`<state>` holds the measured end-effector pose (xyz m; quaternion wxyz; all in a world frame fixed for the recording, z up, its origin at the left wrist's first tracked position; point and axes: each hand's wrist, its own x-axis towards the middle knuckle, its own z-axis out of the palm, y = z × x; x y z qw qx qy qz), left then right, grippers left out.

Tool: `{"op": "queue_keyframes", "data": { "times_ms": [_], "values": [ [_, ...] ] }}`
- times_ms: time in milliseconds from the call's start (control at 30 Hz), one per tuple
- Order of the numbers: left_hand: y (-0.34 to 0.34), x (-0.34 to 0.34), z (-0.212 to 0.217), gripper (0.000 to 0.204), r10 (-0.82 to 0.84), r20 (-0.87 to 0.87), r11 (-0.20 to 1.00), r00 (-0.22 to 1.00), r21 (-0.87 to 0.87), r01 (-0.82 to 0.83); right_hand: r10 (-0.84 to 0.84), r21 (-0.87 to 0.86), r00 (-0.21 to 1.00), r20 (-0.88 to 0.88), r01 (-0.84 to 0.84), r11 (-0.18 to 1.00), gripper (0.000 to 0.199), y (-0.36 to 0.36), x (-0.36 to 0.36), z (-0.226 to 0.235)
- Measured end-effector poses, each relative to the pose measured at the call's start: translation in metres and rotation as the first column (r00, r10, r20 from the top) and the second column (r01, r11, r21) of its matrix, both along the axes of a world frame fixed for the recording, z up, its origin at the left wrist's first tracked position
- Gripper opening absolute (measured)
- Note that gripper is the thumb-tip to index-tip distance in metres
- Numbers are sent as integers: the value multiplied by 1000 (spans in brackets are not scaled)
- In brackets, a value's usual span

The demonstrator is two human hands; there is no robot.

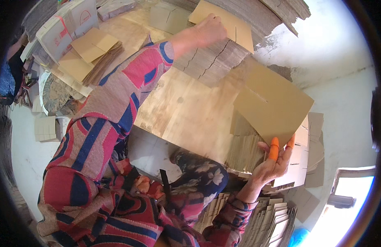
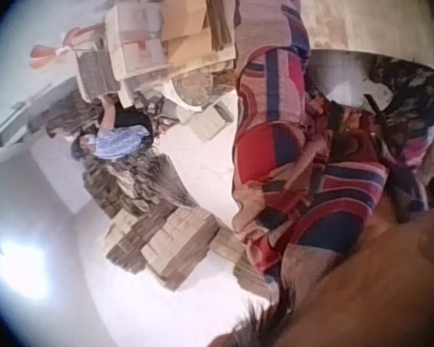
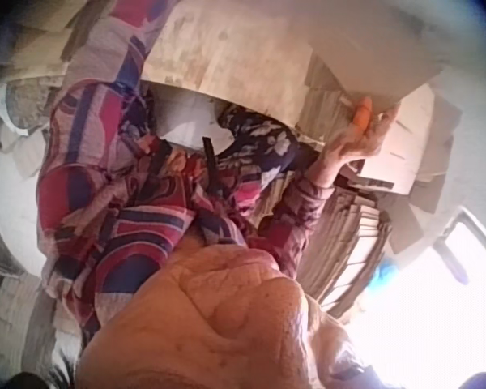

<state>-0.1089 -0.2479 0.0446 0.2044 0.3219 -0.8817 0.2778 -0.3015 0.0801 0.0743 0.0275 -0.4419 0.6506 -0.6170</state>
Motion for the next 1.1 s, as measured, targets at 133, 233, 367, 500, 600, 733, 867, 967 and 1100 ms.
{"op": "queue_keyframes", "data": {
  "times_ms": [133, 233, 367, 500, 600, 733, 867, 967, 1100],
  "values": [
    [1, 2, 12, 10, -19, -155, 981, 988, 187, 49, -12, -25, 999, -35, 11, 1000, 45, 4, 3, 3],
    [3, 10, 22, 9, -10, -299, 942, 954, 318, 110, -7, -40, 999, -36, 6, 999, 45, 9, 6, 6],
    [19, 15, 43, 5, -226, -430, 974, 874, -87, 209, -69, -147, 998, -13, 67, 987, 39, 15, 10, 7],
    [87, 25, 88, 16, -360, -235, 884, 903, -397, 248, -197, -268, 970, -139, 155, 951, 33, 32, 5, 19],
    [134, 45, 90, 3, -219, -213, 970, 952, -154, 189, -292, -253, 883, -367, 208, 945, 32, 38, 14, 34],
    [180, 48, 66, 6, -256, -295, 887, 921, 306, 345, -320, -145, 889, -326, 287, 947, 32, 41, 27, 60],
    [179, 45, 0, 7, -112, -202, 690, 973, 689, 223, -129, -134, 961, -247, 98, 986, 37, 36, 28, 66],
    [167, 54, -58, 3, -108, -365, 695, 925, 638, 333, -63, -12, 980, -186, 62, 998, 34, 32, 45, 79],
    [161, 53, -65, 5, -117, -429, 676, 896, 626, 388, 107, 93, 988, -115, -96, 991, 40, 29, 47, 83]
  ]
}}
